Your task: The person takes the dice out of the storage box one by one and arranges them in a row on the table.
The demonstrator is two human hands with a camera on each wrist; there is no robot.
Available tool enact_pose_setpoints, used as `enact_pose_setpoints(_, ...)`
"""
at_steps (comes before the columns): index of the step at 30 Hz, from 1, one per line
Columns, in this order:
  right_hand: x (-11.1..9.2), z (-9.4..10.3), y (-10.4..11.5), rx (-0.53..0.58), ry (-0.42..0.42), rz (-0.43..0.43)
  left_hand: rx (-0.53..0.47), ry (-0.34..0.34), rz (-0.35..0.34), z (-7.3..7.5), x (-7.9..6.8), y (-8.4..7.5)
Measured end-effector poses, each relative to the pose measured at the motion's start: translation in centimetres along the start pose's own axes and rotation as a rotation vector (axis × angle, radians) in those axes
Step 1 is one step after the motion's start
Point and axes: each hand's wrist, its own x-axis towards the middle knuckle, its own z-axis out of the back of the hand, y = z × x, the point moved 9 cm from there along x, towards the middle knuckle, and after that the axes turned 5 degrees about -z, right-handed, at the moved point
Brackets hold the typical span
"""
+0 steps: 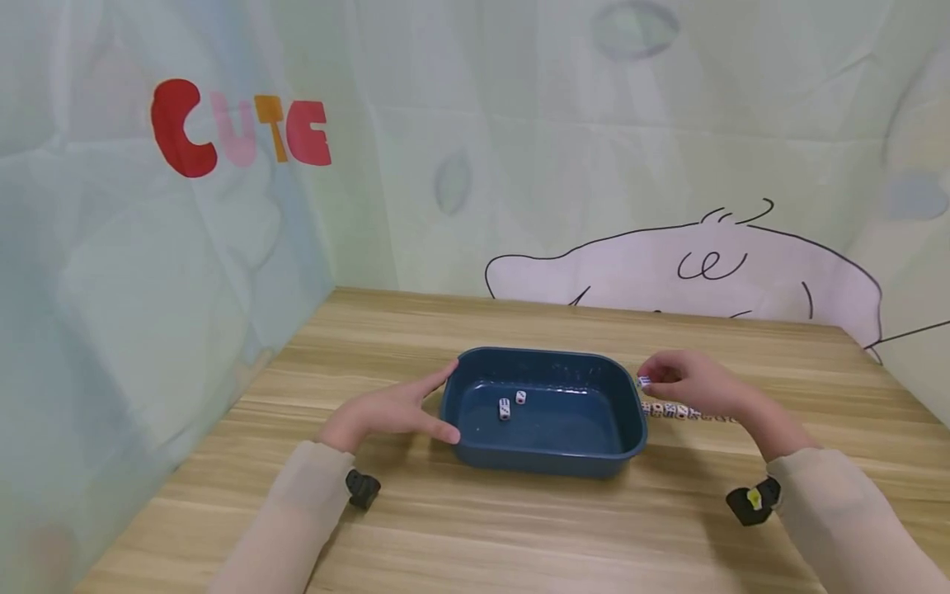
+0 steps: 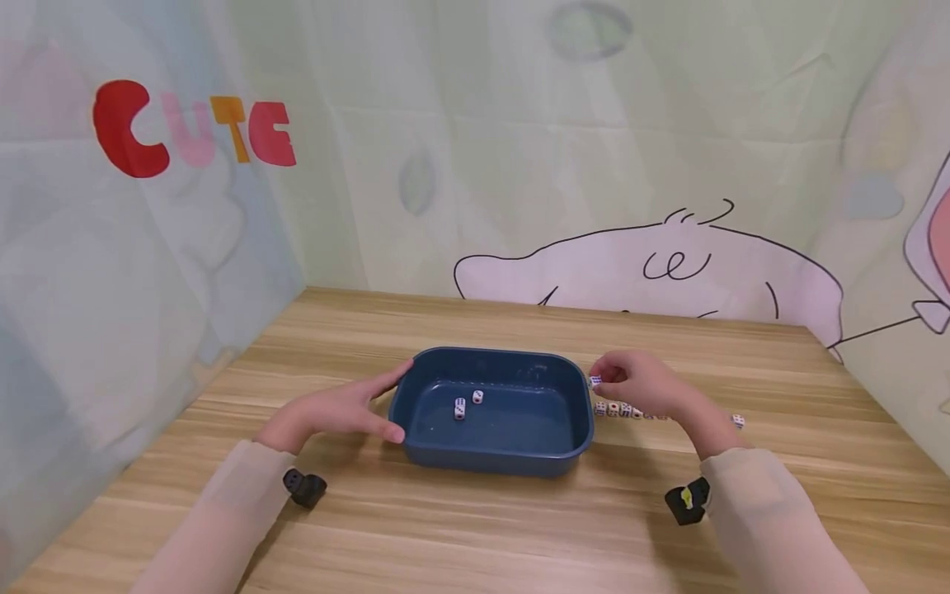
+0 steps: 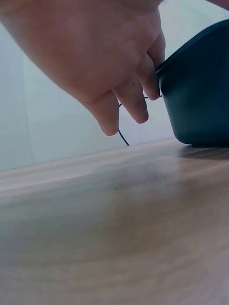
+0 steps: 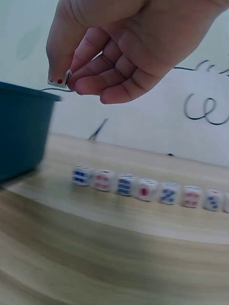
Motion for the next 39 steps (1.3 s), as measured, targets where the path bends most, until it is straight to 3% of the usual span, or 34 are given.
enact_pose_setpoints(19, -4.2, 5.7, -8.0, -0.104, -0.107, -0.146, 0.005, -0.008, 0.000, 0.3, -0.4, -0.1)
enact_pose_setpoints(28, -5.8, 6.3, -11.9, -0.137, -0.128, -0.179, 0.010, -0.008, 0.000, 0.5, -0.3, -0.2)
enact_pose_setpoints(39, -7.5, 6.6, -16.1, -0.164, -0.107, -0.284, 0.016, -0.004, 0.010, 0.4, -0.3, -0.1)
